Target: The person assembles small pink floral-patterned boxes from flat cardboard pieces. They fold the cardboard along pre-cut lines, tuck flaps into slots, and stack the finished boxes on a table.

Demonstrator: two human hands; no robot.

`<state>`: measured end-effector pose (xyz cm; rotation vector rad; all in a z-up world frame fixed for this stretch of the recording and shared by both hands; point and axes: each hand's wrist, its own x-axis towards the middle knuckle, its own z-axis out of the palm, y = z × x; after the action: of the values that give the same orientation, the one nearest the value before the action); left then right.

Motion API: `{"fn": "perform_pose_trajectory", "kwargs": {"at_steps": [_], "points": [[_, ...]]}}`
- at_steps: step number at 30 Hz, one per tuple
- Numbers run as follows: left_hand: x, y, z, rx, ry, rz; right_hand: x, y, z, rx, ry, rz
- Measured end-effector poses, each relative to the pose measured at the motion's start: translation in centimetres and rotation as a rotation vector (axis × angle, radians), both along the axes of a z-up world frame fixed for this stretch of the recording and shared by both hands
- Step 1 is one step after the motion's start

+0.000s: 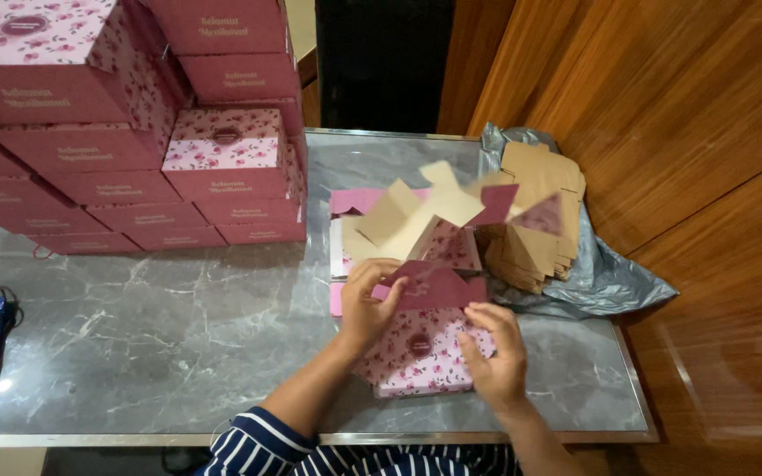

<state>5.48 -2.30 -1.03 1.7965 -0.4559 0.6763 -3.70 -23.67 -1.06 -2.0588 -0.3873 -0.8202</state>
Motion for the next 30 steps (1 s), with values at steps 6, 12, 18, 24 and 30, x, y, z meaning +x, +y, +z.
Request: {"fn": "perform_pose_trajectory", "kwargs": {"at_steps": [6,12,18,24,30], "points": [[-3.6,-4.6,0.3,-0.532,0.414,-0.403,0.5,2.5,2.6,-0.143,-0.242,0.017],[-5.3,-5.1,3.5,-0.528,0.664,-0.799,-0.7,1.0,3.4,-0.15,-0.138,-0.044],[-4.4,-5.6,4.1,-0.631,0.84,-0.878,-2.0,0.5,4.3,-0.139,-0.167,-0.041],[-2.8,-7.1,1.2,-0.809,0.881,-0.867,-2.7,-0.6,4.5,-0.14,-0.163,0.015],[-1.9,-7.9,-0.7,-0.875,0.862,-0.887,-3.0,-1.8,4.5,-0.104,-0.21,0.082]]}}
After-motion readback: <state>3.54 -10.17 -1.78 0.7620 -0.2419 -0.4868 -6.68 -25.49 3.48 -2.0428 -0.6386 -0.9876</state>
